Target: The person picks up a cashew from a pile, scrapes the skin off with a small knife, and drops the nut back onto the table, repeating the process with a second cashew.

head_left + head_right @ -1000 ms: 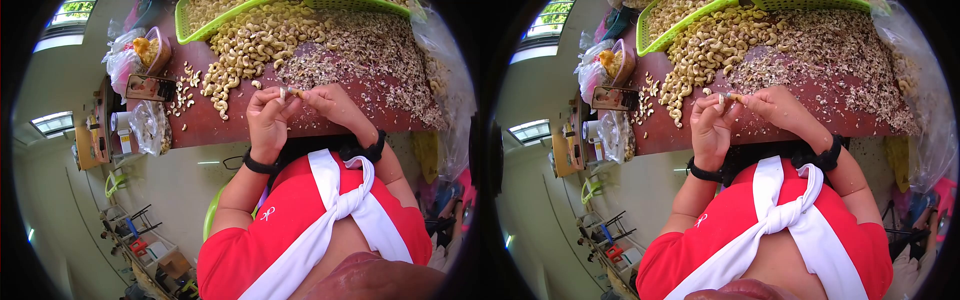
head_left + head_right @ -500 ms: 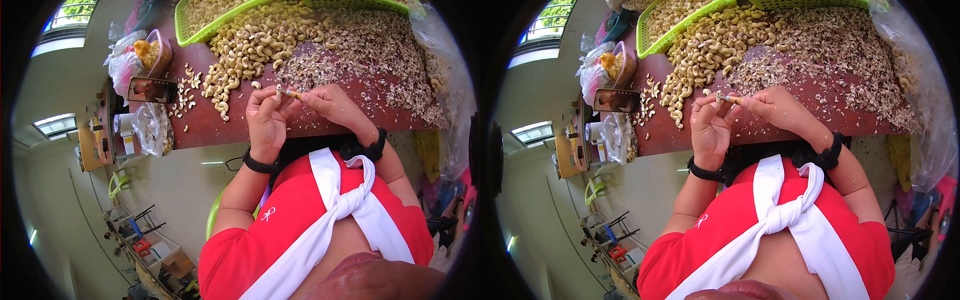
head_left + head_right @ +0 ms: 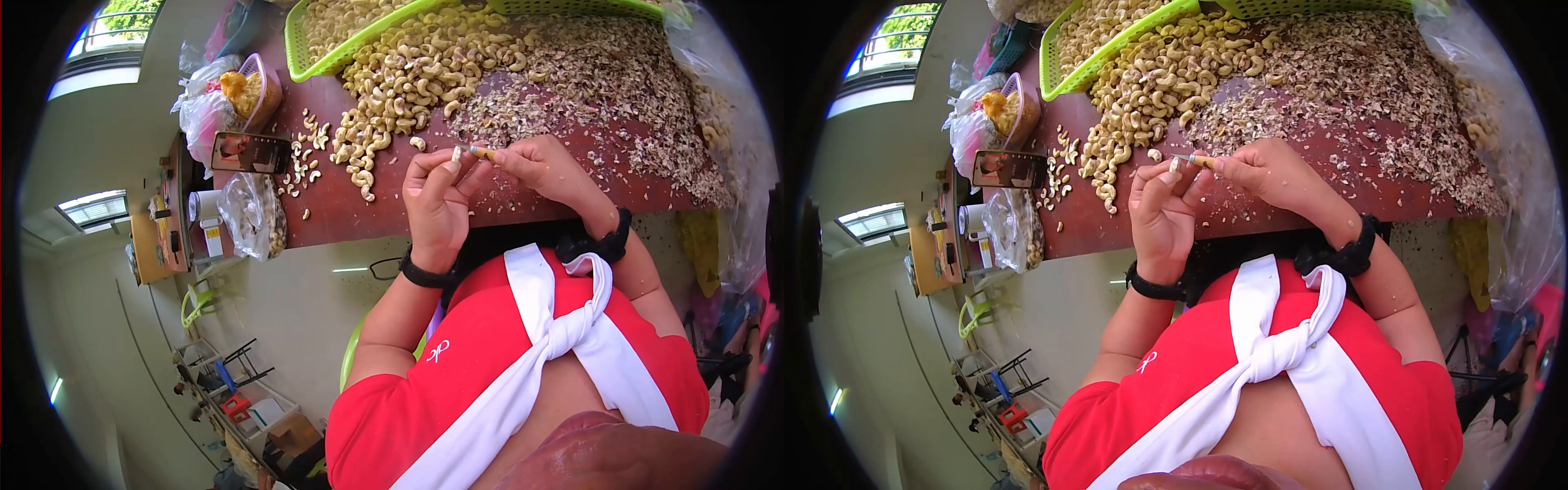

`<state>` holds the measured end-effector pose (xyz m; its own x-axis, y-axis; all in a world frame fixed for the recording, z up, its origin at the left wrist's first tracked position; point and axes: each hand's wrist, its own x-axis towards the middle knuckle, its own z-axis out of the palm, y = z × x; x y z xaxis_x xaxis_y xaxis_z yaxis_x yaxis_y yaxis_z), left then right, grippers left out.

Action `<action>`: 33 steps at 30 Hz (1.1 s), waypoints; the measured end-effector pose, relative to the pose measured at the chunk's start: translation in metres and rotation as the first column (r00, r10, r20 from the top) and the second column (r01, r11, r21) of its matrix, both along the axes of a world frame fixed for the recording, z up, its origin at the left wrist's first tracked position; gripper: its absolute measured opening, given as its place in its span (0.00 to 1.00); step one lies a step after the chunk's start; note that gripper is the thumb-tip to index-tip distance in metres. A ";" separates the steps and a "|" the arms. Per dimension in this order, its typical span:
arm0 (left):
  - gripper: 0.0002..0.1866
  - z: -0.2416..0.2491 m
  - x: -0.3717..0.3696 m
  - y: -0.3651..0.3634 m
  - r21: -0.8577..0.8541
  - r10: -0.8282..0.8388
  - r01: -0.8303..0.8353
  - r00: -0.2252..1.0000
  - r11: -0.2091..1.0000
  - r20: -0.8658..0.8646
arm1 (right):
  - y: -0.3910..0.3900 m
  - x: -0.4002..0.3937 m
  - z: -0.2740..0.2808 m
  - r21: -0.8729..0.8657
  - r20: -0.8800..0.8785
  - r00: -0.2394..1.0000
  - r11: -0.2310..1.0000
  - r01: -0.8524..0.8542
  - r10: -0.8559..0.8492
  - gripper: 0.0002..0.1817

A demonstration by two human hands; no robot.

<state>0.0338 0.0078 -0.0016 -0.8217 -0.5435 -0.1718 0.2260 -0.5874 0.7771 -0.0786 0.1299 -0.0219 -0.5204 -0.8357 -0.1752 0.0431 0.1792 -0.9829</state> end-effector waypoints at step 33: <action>0.03 -0.001 -0.004 0.007 0.021 0.089 -0.090 0.996 0.996 0.020 | -0.004 0.005 -0.004 -0.012 -0.199 0.978 0.998 0.066 -0.067 0.23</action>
<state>0.0297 0.0147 -0.0027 -0.7665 -0.6105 -0.1994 0.2637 -0.5823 0.7690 -0.0732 0.1254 -0.0257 -0.5986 -0.7989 -0.0578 -0.1420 0.1769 -0.9739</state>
